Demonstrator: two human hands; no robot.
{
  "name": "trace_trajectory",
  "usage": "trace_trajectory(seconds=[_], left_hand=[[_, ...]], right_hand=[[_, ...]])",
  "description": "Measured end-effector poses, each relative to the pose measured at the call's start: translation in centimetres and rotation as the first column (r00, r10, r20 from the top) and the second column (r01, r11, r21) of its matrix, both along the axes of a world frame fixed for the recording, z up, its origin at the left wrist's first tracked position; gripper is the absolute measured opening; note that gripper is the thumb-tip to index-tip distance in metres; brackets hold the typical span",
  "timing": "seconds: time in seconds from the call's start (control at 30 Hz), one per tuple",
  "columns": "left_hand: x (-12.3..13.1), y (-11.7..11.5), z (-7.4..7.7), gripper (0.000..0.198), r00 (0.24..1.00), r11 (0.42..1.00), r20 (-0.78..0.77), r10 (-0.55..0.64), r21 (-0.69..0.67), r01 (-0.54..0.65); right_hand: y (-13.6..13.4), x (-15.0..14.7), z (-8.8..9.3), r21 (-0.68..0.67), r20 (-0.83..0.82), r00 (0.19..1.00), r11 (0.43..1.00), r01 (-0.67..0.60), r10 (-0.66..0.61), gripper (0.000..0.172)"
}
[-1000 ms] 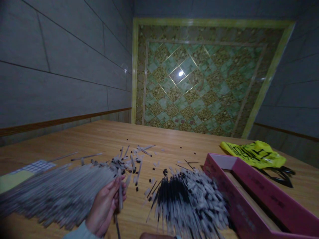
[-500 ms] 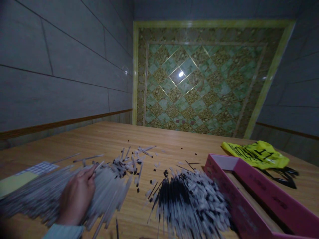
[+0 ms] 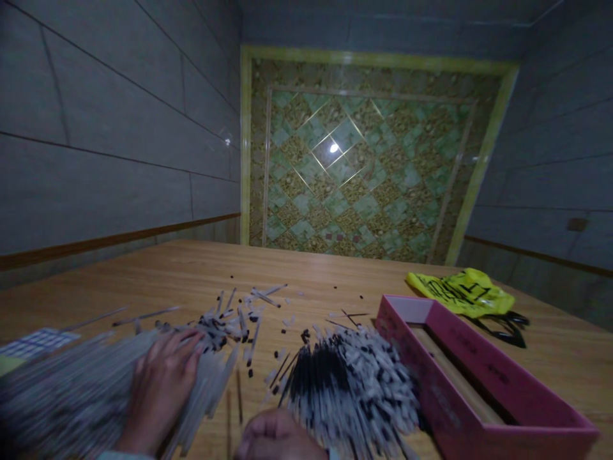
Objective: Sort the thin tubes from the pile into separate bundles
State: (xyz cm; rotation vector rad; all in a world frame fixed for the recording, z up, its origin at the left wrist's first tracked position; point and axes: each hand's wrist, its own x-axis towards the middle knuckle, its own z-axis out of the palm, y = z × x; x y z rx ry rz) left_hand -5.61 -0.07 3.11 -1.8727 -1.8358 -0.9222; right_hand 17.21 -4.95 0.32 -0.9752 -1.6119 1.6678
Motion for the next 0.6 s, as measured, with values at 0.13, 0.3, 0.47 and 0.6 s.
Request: trace_trajectory(seconds=[0.13,0.3,0.47,0.6], left_hand=[[2.2,0.3,-1.0,0.025,0.944,0.943,0.085,-0.320,-0.064,0.326],[4.0,0.0,-1.4,0.025,0.847,0.831,0.190,-0.496,-0.179,0.527],[4.1,-0.5,-1.6,0.027,0.856,0.811,0.278,-0.436,-0.291,0.508],[4.2,-0.8,-2.0,0.026,0.857,0.783,0.301,-0.417,-0.359,0.508]], right_hand=[[1.1,2.5,2.2,0.520,0.352,0.700,0.751,0.406,-0.622,0.025],[1.1,5.5,3.4,0.732,0.621,0.166,0.642,0.228,-0.766,0.022],[1.3,6.4,3.1,0.710,0.695,-0.009,0.684,0.171,-0.719,0.023],[1.4,6.9,3.0,0.688,0.721,-0.041,0.709,0.156,-0.691,0.021]])
